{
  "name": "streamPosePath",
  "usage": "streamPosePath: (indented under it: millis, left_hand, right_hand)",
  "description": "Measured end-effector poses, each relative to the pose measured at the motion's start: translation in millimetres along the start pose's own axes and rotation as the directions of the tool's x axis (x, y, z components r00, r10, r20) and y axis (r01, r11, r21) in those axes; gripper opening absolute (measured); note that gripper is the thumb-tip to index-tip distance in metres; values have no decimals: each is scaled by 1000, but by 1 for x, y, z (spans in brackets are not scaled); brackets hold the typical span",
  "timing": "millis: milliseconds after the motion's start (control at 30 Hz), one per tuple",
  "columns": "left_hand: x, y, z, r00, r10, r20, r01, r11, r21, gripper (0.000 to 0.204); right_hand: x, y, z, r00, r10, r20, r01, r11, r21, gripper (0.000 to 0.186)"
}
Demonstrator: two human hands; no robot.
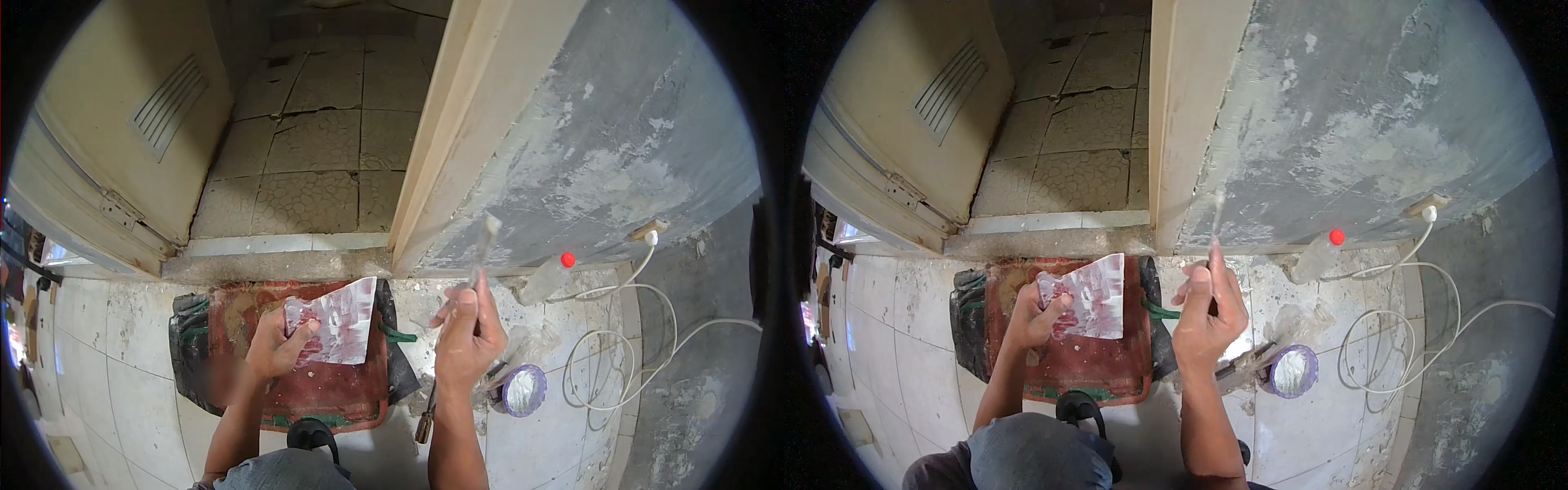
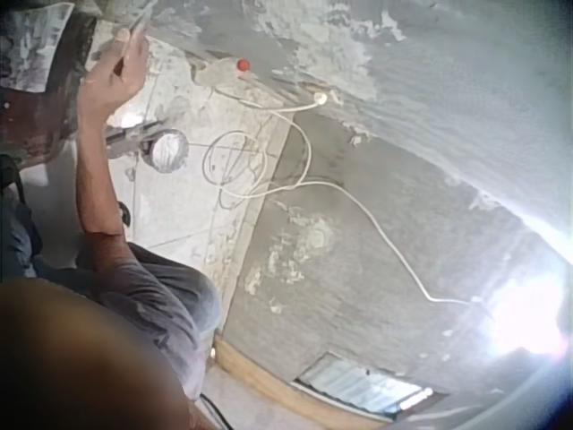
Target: Applying putty to repair a wall near a doorway using a putty knife.
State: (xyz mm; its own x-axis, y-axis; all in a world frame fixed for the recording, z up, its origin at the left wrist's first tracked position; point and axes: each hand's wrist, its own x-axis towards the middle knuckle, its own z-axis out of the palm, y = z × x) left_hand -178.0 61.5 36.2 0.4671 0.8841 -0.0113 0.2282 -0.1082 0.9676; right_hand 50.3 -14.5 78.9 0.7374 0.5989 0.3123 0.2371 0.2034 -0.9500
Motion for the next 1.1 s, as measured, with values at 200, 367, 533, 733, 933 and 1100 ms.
streamPosePath:
  millis: [200,367,533,733,933,1100]
  left_hand:
    - [1,-6,-3,1000,-23,-7,22,999,-45,13]
    - [1,-7,-2,1000,-22,-15,22,999,-32,13]
    - [-1,-9,-2,1000,-29,1,29,998,-58,11]
    - [-1,-14,-6,998,-67,-18,65,992,-108,9]
    - [-1,-11,-8,995,-97,1,97,990,-105,9]
    - [-1,-11,-9,994,-107,-6,105,986,-132,10]
  right_hand:
    - [4,-6,4,996,0,-87,8,996,91,34]
    - [29,1,7,928,-357,-111,310,901,-303,35]
    - [54,3,5,864,-486,-133,406,828,-386,35]
    - [61,8,17,838,-530,-132,434,794,-426,36]
    - [67,18,21,792,-591,-154,478,756,-447,37]
    - [64,14,26,832,-522,-189,417,813,-407,37]
